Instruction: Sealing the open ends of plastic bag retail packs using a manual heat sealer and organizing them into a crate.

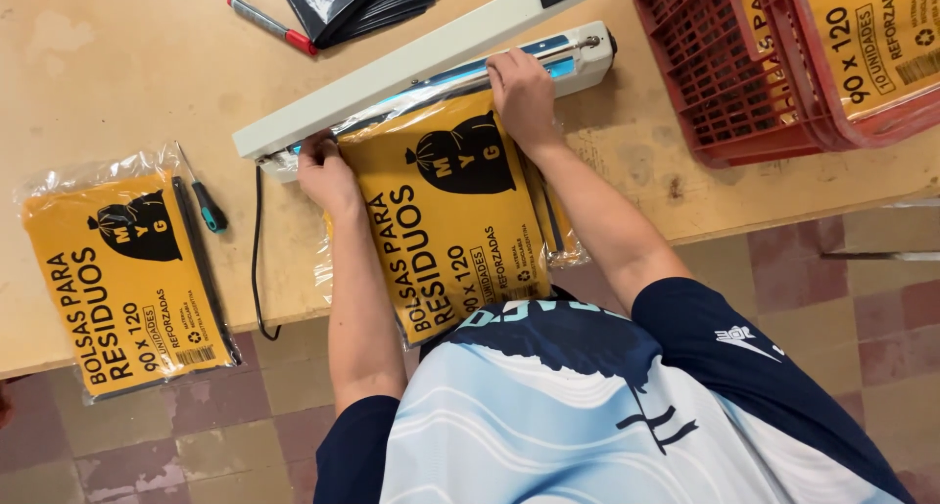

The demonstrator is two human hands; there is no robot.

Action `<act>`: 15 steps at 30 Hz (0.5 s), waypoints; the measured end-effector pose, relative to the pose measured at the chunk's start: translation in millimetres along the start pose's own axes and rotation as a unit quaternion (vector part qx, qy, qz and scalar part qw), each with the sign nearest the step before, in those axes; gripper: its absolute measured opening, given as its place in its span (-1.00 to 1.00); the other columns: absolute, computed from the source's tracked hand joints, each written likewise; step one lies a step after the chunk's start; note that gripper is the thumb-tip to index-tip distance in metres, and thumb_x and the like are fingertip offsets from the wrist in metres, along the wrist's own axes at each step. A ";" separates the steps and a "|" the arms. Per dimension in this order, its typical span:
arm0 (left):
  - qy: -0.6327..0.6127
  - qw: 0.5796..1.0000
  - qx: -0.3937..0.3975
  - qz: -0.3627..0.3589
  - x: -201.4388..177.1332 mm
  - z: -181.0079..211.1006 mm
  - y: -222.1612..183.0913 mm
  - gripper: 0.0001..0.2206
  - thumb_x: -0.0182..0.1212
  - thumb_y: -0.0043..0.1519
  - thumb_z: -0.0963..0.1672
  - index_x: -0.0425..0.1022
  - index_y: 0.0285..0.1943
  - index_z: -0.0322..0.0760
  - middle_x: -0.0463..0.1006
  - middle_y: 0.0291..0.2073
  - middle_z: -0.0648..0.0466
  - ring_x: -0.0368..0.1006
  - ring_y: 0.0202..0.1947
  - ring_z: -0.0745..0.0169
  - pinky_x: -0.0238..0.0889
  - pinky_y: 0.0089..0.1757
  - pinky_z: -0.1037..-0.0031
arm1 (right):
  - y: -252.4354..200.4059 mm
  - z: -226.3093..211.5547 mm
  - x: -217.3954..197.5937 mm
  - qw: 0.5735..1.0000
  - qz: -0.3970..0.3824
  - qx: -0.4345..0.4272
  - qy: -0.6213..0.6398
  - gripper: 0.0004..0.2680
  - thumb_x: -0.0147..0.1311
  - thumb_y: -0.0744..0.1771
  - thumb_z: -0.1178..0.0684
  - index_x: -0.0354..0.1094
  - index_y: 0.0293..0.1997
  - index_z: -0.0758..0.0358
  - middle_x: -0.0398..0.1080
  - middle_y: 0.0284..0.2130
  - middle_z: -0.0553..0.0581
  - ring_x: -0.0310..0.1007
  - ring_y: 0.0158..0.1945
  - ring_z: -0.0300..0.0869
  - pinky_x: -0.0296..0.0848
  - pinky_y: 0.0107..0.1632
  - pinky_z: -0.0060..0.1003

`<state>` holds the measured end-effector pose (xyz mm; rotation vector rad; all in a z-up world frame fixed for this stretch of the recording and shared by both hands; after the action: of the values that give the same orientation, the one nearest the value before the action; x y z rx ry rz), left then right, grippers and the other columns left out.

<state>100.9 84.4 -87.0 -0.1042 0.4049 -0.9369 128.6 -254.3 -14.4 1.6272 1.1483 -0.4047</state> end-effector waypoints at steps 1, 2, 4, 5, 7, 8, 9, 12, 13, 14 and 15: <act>0.000 1.000 0.002 0.004 -0.3 -1.4 1.4 -0.79 0.01 0.19 -0.19 0.59 -0.28 -0.02 0.64 -0.36 0.29 0.48 -0.26 0.41 0.33 -0.13 0.57 | 0.8 -0.5 -1.7 1.000 -0.009 -0.004 0.007 -0.98 0.13 0.34 0.24 0.46 -0.26 0.29 0.43 -0.43 0.10 0.39 -0.38 -0.15 0.38 -0.35 -0.39; 0.000 1.000 0.001 0.003 0.1 -1.1 1.6 -0.79 0.01 0.19 -0.19 0.59 -0.28 -0.02 0.64 -0.36 0.29 0.48 -0.26 0.41 0.33 -0.13 0.57 | 1.1 -0.4 -3.7 1.000 -0.009 -0.003 0.006 -0.98 0.13 0.34 0.24 0.46 -0.26 0.29 0.43 -0.43 0.10 0.39 -0.38 -0.15 0.38 -0.35 -0.39; -0.005 1.000 0.019 0.008 -1.9 2.1 1.5 -0.87 0.08 0.21 -0.19 0.51 -0.14 -0.14 0.65 -0.21 0.18 0.53 -0.13 0.26 0.35 -0.01 0.43 | 0.1 4.6 -7.0 0.999 -0.013 0.028 -0.013 -0.95 0.13 0.33 0.22 0.50 -0.22 0.28 0.48 -0.43 0.09 0.40 -0.42 -0.25 0.39 -0.41 -0.52; -0.006 1.000 0.019 0.008 -2.1 -1.2 3.2 -0.87 0.08 0.21 -0.19 0.51 -0.14 -0.14 0.65 -0.21 0.18 0.53 -0.13 0.26 0.35 -0.01 0.43 | 3.3 -2.9 -15.9 0.999 -0.013 0.027 -0.013 -0.95 0.13 0.33 0.22 0.50 -0.22 0.28 0.48 -0.43 0.09 0.40 -0.42 -0.25 0.39 -0.41 -0.52; 0.003 1.000 0.009 0.027 -4.4 -9.3 6.9 -0.88 0.12 0.16 -0.19 0.39 -0.14 -0.19 0.58 -0.22 0.12 0.49 -0.16 0.19 0.30 -0.03 0.42 | 9.4 -40.4 -47.7 0.994 0.055 -0.093 0.016 -0.95 0.14 0.34 0.15 0.49 -0.31 0.17 0.48 -0.50 -0.01 0.42 -0.46 -0.28 0.34 -0.49 -0.49; 0.000 1.000 0.009 0.028 -3.6 -3.2 7.3 -0.88 0.12 0.16 -0.19 0.39 -0.14 -0.19 0.58 -0.22 0.12 0.49 -0.16 0.19 0.30 -0.03 0.42 | 31.8 -58.7 -65.3 0.994 0.055 -0.096 0.016 -0.95 0.14 0.34 0.15 0.49 -0.31 0.17 0.48 -0.50 -0.01 0.42 -0.46 -0.28 0.34 -0.49 -0.49; 0.003 1.000 0.001 0.026 -5.3 -1.6 4.4 -0.88 0.12 0.16 -0.18 0.38 -0.14 -0.19 0.58 -0.21 0.11 0.49 -0.15 0.17 0.32 -0.02 0.40 | 44.0 -93.4 -89.0 0.980 0.081 -0.178 0.025 -0.91 0.12 0.34 0.19 0.44 -0.37 0.17 0.34 -0.56 -0.02 0.27 -0.50 -0.30 0.21 -0.49 -0.49; 0.007 1.000 -0.018 0.022 -9.5 -2.4 -1.6 -0.90 0.13 0.17 -0.18 0.34 -0.19 -0.19 0.55 -0.24 0.08 0.46 -0.19 0.17 0.33 -0.07 0.39 | 82.4 -136.0 -104.5 0.955 0.085 -0.282 -0.023 -0.89 0.09 0.35 0.19 0.35 -0.40 0.13 0.27 -0.52 -0.06 0.19 -0.45 -0.27 0.11 -0.40 -0.40; 0.004 1.000 -0.023 0.021 -7.5 0.5 -0.5 -0.91 0.14 0.19 -0.18 0.31 -0.23 -0.20 0.52 -0.28 0.07 0.43 -0.23 0.19 0.32 -0.12 0.40 | 99.3 -141.7 -98.3 0.946 0.070 -0.306 -0.081 -0.90 0.09 0.34 0.13 0.31 -0.38 0.09 0.34 -0.43 -0.09 0.25 -0.37 -0.21 0.15 -0.32 -0.32; 0.002 1.000 -0.020 0.019 -5.0 -2.9 2.6 -0.91 0.14 0.19 -0.18 0.31 -0.23 -0.20 0.52 -0.28 0.07 0.43 -0.23 0.19 0.32 -0.12 0.40 | 103.2 -129.1 -80.9 0.945 0.072 -0.306 -0.085 -0.90 0.09 0.34 0.13 0.31 -0.38 0.09 0.34 -0.43 -0.09 0.25 -0.37 -0.21 0.15 -0.32 -0.32; 0.014 0.999 -0.022 0.028 -6.1 -7.2 6.0 -0.88 0.17 0.19 -0.15 0.29 -0.25 -0.19 0.52 -0.31 0.07 0.43 -0.26 0.18 0.33 -0.14 0.38 | 113.4 -101.7 -31.5 0.959 -0.089 -0.239 -0.122 -0.80 0.00 0.40 -0.07 0.40 -0.35 0.16 0.40 -0.45 -0.06 0.32 -0.38 -0.19 0.23 -0.36 -0.28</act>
<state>99.5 93.5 -93.4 -0.1199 0.4531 -0.8754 179.8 -178.1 111.1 1.0280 1.1040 -0.3929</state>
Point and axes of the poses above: each hand's wrist, its own y-axis towards the middle knuckle, its own x-axis out of the palm, z = x × y, the point moved 10 cm from there along y, towards the middle knuckle
